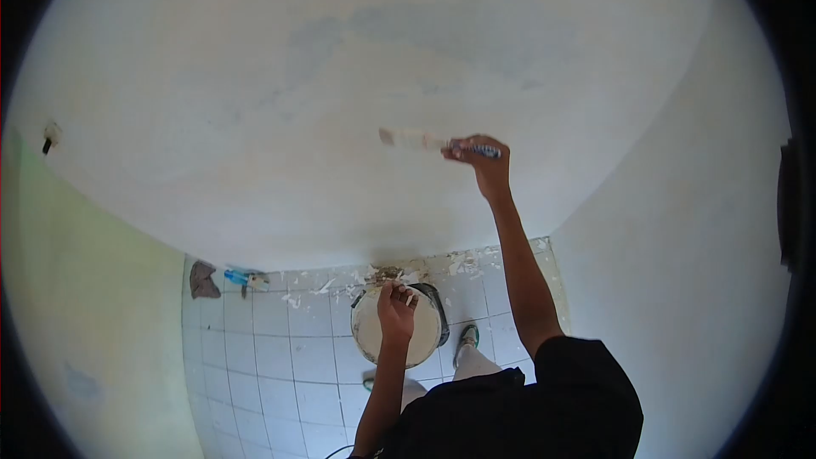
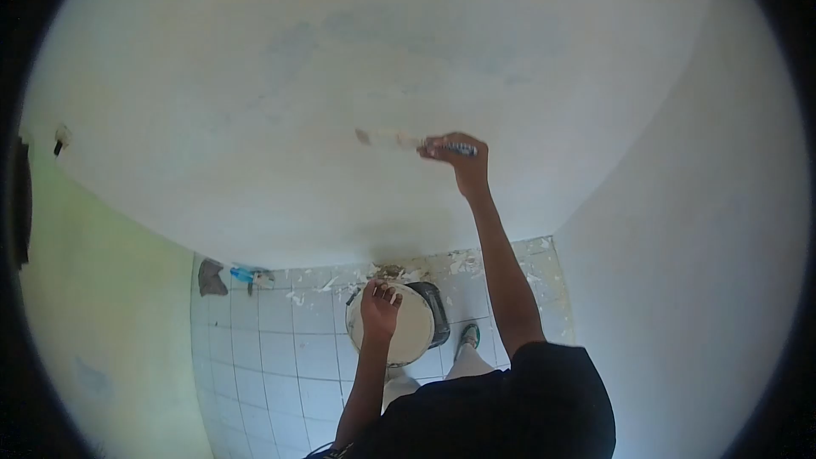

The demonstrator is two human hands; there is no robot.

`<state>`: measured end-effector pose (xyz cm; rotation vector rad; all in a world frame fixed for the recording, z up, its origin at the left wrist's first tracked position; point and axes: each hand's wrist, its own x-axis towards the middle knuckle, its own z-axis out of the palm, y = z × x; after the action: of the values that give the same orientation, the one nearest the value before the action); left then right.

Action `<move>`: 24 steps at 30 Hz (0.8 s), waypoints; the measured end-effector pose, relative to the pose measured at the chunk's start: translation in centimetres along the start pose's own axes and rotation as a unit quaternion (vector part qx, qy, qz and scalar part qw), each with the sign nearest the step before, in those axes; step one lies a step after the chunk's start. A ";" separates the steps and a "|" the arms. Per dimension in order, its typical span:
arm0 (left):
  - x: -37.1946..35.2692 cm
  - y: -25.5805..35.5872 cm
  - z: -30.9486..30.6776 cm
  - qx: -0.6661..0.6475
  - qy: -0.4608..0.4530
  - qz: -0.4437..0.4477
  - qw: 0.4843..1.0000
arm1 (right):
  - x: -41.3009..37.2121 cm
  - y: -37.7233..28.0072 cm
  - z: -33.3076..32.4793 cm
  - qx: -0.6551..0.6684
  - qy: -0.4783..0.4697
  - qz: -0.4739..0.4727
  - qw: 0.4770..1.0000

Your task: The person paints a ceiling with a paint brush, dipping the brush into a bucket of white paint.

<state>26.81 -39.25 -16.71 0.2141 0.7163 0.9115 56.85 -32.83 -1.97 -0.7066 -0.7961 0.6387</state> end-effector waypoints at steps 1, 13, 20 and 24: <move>-0.2 -0.2 0.6 -0.004 0.011 0.011 1.000 | 2.2 0.2 0.0 0.019 -0.014 -0.008 1.000; -0.5 -0.9 0.0 -0.029 0.120 0.118 0.985 | 6.2 -0.2 -4.4 0.002 0.080 -0.069 0.994; 0.6 -1.6 -0.3 -0.032 0.097 0.125 0.987 | 3.1 -3.5 -7.8 -0.065 0.118 -0.158 0.978; 0.5 -1.8 0.3 -0.027 0.101 0.113 0.988 | 0.0 -4.9 -7.6 -0.098 0.138 -0.189 0.967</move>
<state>28.35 -39.89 -17.60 0.1576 0.8643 1.1799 64.17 -38.21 -2.05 -0.7774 -0.7129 0.1131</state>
